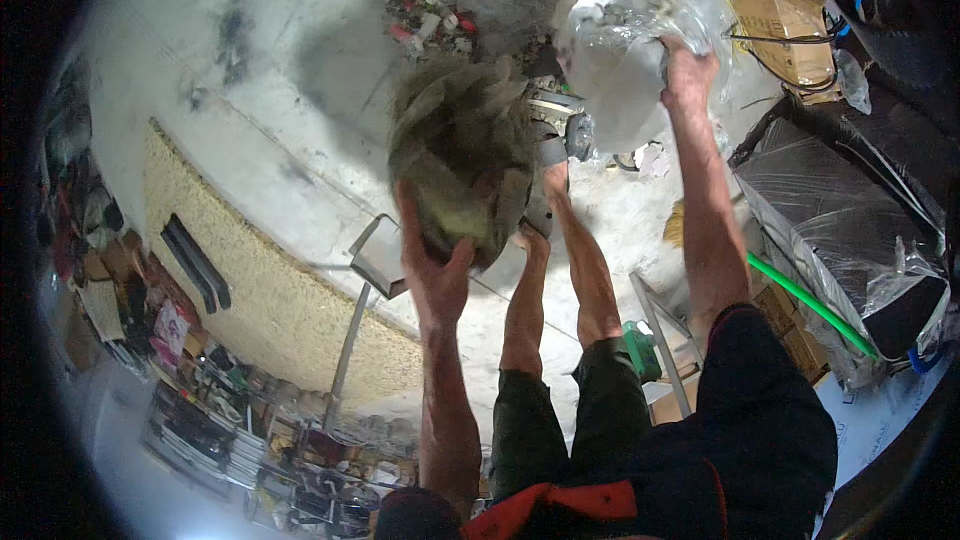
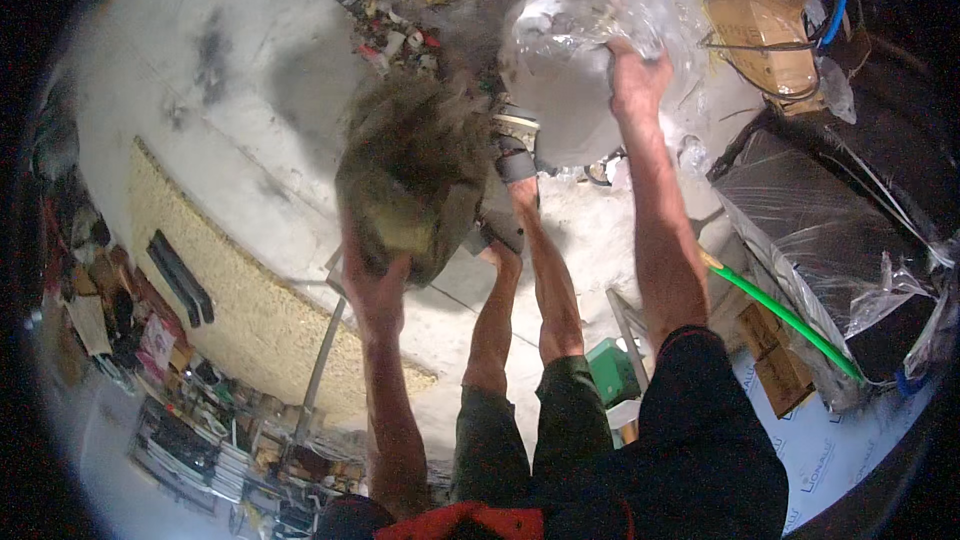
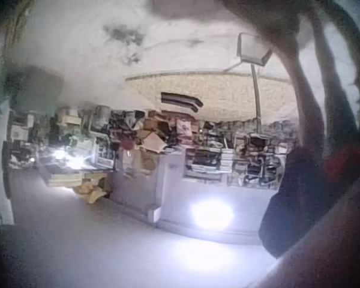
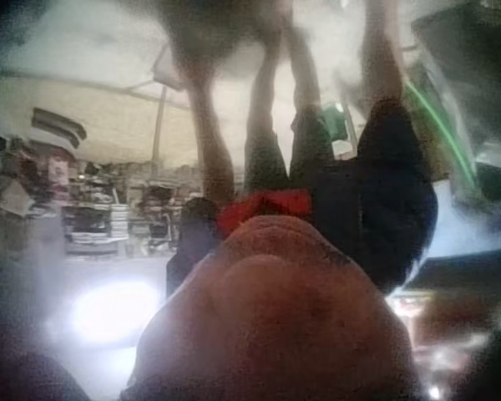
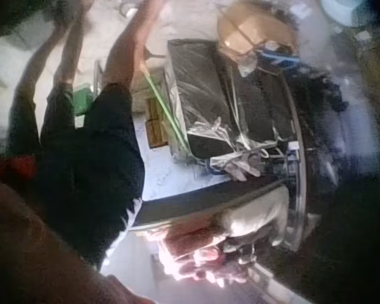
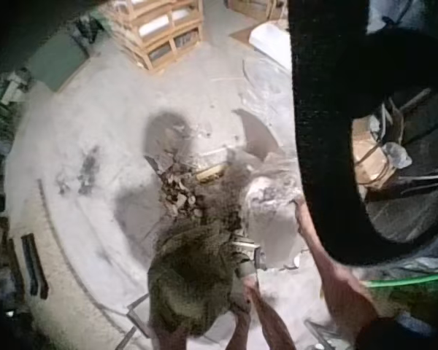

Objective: The person sweeps debris on a concrete floor using a broom and dustpan. They gather scattered trash into a pile, scoop it into the dustpan, and lift the dustpan to empty the contents into a nearby bag. The person repeats this process to clear the floor area.

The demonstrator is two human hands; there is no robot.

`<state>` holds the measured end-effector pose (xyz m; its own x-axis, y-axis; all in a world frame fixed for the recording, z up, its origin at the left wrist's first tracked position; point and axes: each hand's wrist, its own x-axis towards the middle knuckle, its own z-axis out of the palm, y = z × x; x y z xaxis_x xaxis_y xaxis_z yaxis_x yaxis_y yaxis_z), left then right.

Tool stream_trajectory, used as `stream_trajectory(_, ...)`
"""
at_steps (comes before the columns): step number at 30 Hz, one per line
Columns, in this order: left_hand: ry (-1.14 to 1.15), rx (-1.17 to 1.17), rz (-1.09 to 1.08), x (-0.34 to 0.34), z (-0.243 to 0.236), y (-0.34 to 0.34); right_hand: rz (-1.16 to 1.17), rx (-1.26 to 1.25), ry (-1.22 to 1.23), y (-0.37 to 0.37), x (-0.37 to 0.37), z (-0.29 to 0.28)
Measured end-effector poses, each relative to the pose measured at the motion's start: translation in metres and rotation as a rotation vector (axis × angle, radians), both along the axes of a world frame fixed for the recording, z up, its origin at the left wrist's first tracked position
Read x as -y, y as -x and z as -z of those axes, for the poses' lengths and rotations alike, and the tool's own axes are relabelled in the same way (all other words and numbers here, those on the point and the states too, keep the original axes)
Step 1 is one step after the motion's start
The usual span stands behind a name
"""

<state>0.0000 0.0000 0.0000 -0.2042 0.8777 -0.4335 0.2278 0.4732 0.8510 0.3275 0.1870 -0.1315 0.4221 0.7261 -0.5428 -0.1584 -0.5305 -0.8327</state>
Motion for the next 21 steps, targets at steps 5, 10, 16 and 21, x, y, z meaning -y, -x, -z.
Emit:
stream_trajectory(5, 0.019, 0.115, -0.030, -0.018, -0.010, -0.031, 0.375, -0.101, -0.023, 0.085, 0.078, -0.016)
stream_trajectory(10, -0.042, 0.421, -0.032, -0.051, -0.027, -0.023, -0.566, 0.445, -0.376, 0.167, 0.156, -0.030)
stream_trajectory(16, -0.184, 0.503, 0.190, -0.050, -0.048, -0.036, -1.181, 0.767, -0.401, 0.165, 0.148, -0.002)
stream_trajectory(21, -0.128, 0.730, 0.080, -0.009, -0.076, -0.032, -1.475, 0.773, -0.170, 0.200, 0.144, 0.025)
